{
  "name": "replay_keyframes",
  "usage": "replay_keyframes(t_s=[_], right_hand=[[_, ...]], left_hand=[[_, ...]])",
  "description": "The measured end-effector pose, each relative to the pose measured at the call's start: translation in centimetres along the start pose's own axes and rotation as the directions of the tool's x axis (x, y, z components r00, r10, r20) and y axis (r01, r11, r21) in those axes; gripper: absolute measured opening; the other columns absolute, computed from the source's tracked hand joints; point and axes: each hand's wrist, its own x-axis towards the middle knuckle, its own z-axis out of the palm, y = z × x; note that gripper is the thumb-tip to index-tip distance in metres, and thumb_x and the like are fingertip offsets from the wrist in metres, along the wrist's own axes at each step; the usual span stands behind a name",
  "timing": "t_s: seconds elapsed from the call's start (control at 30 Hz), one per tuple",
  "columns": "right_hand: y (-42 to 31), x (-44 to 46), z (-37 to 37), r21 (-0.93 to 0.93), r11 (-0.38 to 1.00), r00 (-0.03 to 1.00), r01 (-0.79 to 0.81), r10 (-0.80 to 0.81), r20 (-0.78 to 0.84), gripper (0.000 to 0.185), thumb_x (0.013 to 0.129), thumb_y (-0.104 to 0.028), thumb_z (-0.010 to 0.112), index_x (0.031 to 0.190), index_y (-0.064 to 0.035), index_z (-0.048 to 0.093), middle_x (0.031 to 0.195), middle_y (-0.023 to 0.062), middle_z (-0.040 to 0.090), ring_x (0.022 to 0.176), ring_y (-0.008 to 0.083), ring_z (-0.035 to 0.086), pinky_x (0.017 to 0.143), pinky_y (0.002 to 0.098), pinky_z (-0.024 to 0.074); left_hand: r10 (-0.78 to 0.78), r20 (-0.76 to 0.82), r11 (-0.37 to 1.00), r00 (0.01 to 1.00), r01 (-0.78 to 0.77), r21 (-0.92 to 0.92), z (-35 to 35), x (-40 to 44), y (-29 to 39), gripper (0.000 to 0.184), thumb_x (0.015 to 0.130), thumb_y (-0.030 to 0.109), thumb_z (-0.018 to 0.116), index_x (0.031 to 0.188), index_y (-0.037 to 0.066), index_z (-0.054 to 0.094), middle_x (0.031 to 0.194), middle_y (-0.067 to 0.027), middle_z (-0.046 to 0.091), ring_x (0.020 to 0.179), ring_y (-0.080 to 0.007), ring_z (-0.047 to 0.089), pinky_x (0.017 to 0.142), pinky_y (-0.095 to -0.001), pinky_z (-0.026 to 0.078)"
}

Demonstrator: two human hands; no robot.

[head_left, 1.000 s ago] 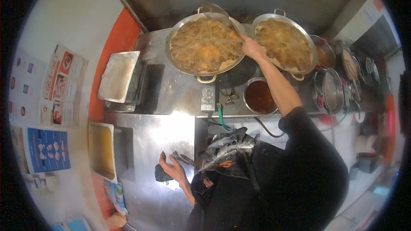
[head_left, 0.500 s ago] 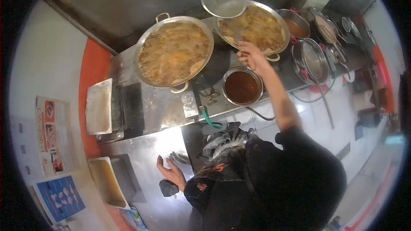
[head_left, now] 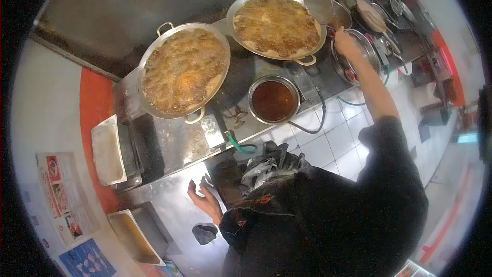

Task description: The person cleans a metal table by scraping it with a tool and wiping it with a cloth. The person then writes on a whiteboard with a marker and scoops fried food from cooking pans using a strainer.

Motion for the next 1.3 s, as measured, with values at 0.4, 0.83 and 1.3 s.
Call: replay_keyframes(t_s=[0.4,0.83,1.3], right_hand=[[-2.9,-0.9,-1.6,0.529,0.51,0.52,-0.678,-0.176,0.836,0.013,0.097,-0.015,0.048,0.086,-0.0093,0.051,0.063,-0.0023,0.048,0.041,0.0045,0.034,0.032,0.0231,0.0201],[-8.7,-2.1,7.5,0.505,-0.383,0.633,-0.774,-0.482,0.606,0.025,0.107,-0.024,0.043,0.119,-0.005,0.053,0.075,-0.0022,0.054,0.056,0.0069,0.048,0.041,0.0195,0.0346],[-11.9,-3.6,3.0,0.645,-0.406,0.762,-0.648,-0.352,0.544,0.012,0.104,-0.022,0.054,0.099,-0.0158,0.045,0.067,-0.0079,0.038,0.043,0.0007,0.026,0.031,0.019,0.0153]], left_hand=[[-0.182,-0.036,0.983,0.983,0.181,-0.018,2.4,-1.1,1.2,0.045,0.1,0.022,0.057,0.134,-0.007,0.051,0.131,-0.022,0.056,0.125,-0.0324,0.051,0.111,-0.0438,0.035],[-0.093,-0.079,0.995,0.993,0.096,0.036,3.8,-1.1,3.4,0.04,0.099,0.014,0.057,0.132,-0.007,0.053,0.13,-0.0227,0.058,0.123,-0.0333,0.054,0.109,-0.044,0.038],[-0.08,-0.137,0.992,0.987,0.092,0.083,2.0,-3.3,4.2,0.04,0.099,0.014,0.057,0.132,-0.006,0.053,0.129,-0.0225,0.059,0.123,-0.0345,0.054,0.108,-0.0447,0.038]])
